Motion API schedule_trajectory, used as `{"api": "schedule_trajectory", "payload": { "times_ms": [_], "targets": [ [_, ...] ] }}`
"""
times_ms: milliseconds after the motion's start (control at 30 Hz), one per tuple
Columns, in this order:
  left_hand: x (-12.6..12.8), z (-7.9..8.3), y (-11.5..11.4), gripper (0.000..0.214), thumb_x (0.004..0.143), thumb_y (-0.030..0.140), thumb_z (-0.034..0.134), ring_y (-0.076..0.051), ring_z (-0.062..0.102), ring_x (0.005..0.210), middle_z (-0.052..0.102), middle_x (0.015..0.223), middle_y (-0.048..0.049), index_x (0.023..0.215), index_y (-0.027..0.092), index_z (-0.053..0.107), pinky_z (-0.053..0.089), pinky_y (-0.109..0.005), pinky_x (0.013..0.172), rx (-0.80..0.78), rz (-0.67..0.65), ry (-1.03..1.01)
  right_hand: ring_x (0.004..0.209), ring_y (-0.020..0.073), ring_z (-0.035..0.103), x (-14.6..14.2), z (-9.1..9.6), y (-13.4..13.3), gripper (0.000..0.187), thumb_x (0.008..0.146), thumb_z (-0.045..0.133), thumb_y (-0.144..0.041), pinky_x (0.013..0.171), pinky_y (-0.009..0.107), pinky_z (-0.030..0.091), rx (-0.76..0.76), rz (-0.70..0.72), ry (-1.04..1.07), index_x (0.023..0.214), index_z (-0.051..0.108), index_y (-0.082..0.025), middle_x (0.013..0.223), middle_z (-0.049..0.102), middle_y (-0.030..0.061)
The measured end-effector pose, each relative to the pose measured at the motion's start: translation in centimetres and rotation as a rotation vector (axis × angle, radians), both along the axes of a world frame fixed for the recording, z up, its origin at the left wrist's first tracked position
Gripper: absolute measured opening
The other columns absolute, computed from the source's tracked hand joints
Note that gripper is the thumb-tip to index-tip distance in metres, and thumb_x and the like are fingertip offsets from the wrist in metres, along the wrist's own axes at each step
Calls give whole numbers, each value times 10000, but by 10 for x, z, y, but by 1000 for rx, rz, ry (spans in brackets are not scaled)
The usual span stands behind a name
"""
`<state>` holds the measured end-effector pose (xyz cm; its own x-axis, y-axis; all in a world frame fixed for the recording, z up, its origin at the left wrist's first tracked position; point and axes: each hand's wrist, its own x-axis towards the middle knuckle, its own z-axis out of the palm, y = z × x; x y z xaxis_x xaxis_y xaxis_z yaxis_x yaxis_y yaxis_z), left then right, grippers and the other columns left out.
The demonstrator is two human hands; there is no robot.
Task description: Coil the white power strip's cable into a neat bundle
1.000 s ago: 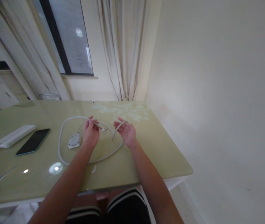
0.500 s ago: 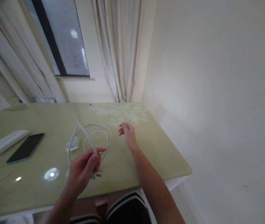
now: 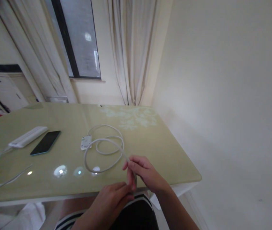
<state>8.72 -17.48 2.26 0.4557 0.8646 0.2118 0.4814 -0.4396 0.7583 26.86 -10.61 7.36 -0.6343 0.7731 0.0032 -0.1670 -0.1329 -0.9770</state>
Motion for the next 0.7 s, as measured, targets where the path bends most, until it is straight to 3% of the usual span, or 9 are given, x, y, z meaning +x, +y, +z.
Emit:
{"api": "schedule_trajectory", "payload": {
  "times_ms": [67,133,200,267,333,433,500,567,700],
  "targets": [
    [-23,21,-2,214,985,439,557,-250,739,800,778,861,-78,948,368,756,573,-394,722,-59,-27,-101,370,71,308,19,-3,-5,358,961,630,-558,413,208,283,-82,-120,56,939,655,-201,507,479,-57],
    [-55,42,7,366,1009,504,488,-221,703,646,735,695,-54,829,309,740,557,-353,626,-93,105,-246,396,59,157,44,0,-8,378,939,641,-580,394,204,199,-102,-270,82,884,648,-206,489,323,-89],
    [-90,57,30,523,1012,583,397,-186,557,423,595,488,-26,710,251,666,442,-301,443,-11,440,-381,438,67,104,70,12,-10,400,917,652,-596,396,212,151,-57,-392,42,834,656,-204,513,237,-91],
    [-120,61,62,474,977,594,447,-205,621,548,650,596,-44,770,222,658,501,-315,567,179,776,-217,454,80,110,95,30,-11,414,906,656,-604,404,233,141,55,-486,-52,803,672,-204,521,215,-83],
    [-140,54,97,444,927,584,509,-290,705,836,754,919,-125,1014,192,697,549,-410,793,270,923,134,447,97,156,118,54,-13,431,921,629,-618,412,257,151,240,-564,-178,787,689,-212,504,233,-66],
    [-157,32,139,696,868,611,560,-461,590,1228,626,1343,-279,1369,129,598,476,-581,980,200,962,578,472,137,382,144,96,-17,403,971,583,-584,442,286,277,638,-613,-490,824,735,-241,543,467,20],
    [-167,18,158,727,877,556,545,-478,580,1254,605,1360,-297,1457,118,528,469,-582,989,50,885,711,608,172,579,156,122,-21,325,981,596,-540,538,303,417,905,-544,-733,923,773,-273,741,673,82],
    [-179,10,170,687,876,449,529,-457,620,1219,631,1317,-294,1475,112,508,486,-549,975,-74,799,733,735,205,665,166,141,-23,275,951,652,-534,632,322,484,1108,-479,-894,995,784,-297,878,742,85],
    [-205,11,172,673,841,358,510,-439,632,1217,650,1276,-299,1450,70,505,513,-529,946,-117,802,611,751,219,665,189,159,-18,321,989,595,-547,591,315,481,1132,-712,-820,878,747,-287,702,681,55]
  ]
}}
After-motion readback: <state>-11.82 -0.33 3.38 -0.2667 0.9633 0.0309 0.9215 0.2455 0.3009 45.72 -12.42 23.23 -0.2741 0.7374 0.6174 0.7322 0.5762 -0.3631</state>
